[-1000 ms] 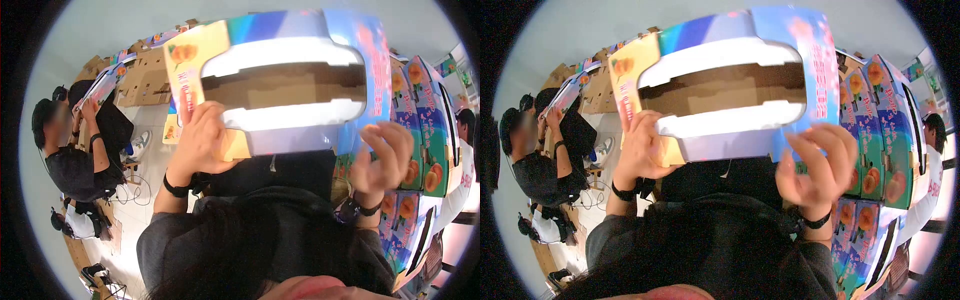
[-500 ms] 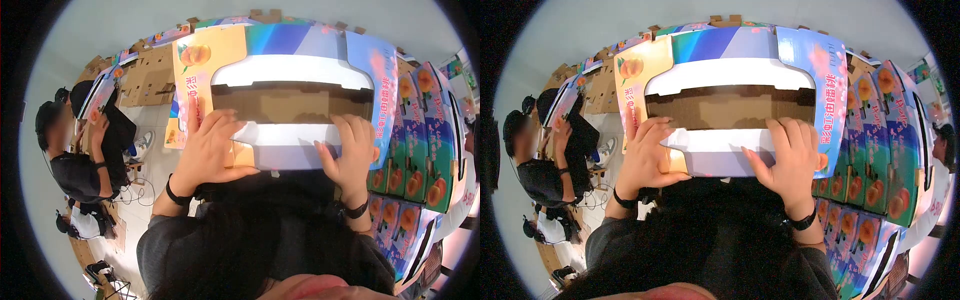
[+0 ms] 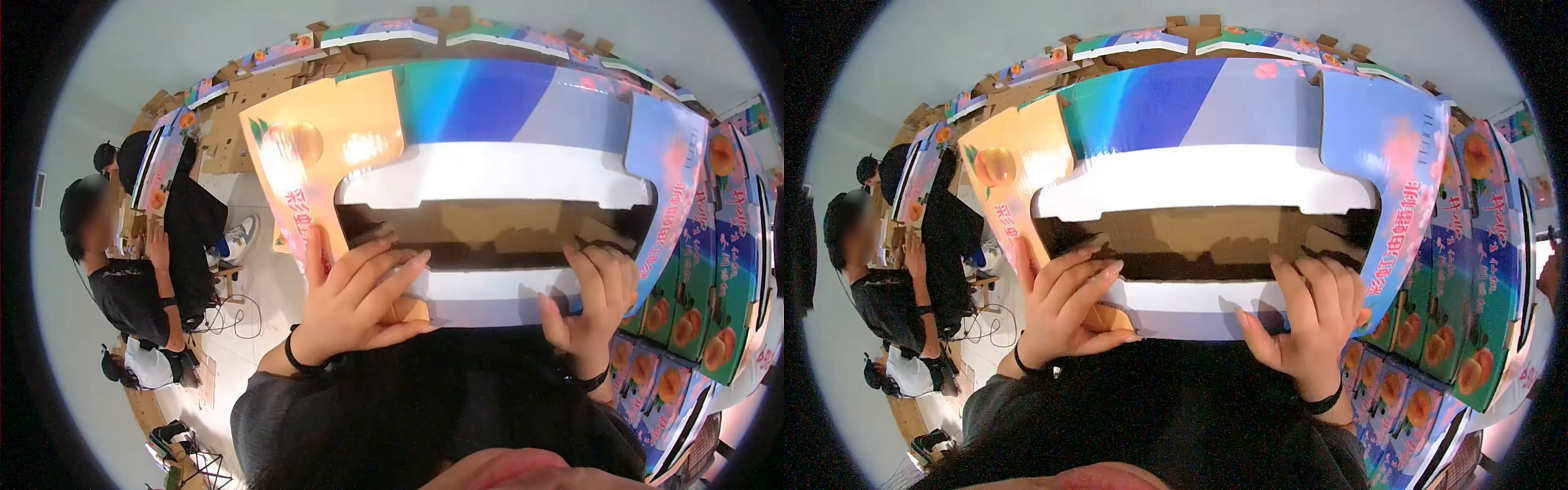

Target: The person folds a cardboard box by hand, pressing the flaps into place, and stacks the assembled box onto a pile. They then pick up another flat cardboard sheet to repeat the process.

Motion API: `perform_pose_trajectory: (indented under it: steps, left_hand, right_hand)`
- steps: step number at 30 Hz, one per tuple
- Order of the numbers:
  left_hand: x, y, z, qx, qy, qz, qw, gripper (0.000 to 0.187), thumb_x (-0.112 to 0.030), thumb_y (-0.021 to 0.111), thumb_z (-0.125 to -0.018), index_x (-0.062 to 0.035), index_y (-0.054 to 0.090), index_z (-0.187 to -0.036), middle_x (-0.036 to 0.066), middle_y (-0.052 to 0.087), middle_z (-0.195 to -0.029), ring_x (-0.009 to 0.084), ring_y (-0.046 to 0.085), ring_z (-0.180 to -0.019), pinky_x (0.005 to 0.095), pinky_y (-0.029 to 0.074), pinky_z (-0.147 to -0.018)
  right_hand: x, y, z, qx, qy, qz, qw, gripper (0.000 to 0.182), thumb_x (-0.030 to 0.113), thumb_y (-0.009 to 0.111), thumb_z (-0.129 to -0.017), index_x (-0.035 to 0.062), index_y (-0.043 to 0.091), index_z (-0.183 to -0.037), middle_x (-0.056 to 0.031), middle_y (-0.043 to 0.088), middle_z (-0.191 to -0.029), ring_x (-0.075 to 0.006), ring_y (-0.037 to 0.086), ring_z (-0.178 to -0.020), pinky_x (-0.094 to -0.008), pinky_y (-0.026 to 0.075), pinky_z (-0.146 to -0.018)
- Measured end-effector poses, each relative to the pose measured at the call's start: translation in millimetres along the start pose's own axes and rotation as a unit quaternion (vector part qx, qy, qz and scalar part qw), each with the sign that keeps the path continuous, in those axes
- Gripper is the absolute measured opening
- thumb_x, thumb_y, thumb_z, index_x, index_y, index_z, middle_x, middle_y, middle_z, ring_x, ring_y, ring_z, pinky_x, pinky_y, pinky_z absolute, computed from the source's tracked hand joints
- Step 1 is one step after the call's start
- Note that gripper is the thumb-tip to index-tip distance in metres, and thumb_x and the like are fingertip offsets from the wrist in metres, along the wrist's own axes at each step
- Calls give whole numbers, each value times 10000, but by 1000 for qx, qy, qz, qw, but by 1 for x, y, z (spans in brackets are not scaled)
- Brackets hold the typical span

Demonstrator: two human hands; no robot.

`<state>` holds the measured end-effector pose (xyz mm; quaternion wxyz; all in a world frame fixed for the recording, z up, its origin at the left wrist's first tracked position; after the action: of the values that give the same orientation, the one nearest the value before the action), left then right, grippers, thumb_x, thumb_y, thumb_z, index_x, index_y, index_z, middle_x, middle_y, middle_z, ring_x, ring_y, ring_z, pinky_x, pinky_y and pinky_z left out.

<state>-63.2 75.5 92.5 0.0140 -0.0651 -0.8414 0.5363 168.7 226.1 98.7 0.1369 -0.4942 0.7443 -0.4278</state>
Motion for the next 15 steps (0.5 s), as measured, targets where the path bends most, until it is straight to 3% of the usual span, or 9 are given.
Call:
perform_pose_trajectory:
  steps: [4,10,15]
  left_hand:
    - [-5,1,4,-8,-10,-5,1000,665,-653,662,-836,-181,650,-1305,-8,678,-1170,193,609,-1173,678,77,-1165]
    - [-2,1,2,-3,-12,8,1000,577,-558,648,-880,-171,648,-1308,-2,679,-1188,204,609,-1177,670,93,-1165]
    - [1,-4,-4,6,-26,31,999,445,-380,626,-904,-156,661,-1287,30,671,-1229,234,603,-1206,642,103,-1181]
  right_hand:
    - [-2,-1,6,-5,-16,13,1000,527,455,747,-749,42,716,-1075,-107,596,-991,-316,577,-936,-446,418,-841]
    - [-1,-2,2,-3,-18,28,999,523,449,750,-749,42,713,-1076,-111,601,-1009,-324,580,-940,-457,430,-862]
    - [-2,2,-4,-11,-13,9,1000,497,415,749,-747,34,707,-1064,-126,612,-1006,-340,588,-958,-462,440,-875]
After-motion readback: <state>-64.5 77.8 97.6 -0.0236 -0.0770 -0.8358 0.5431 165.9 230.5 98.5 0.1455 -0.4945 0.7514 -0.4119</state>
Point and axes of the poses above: each hand's wrist, its own z-axis away from the middle knuckle, its own y-axis out of the palm, x = y × z, the point moved 4 cm from there along -z, towards the middle knuckle
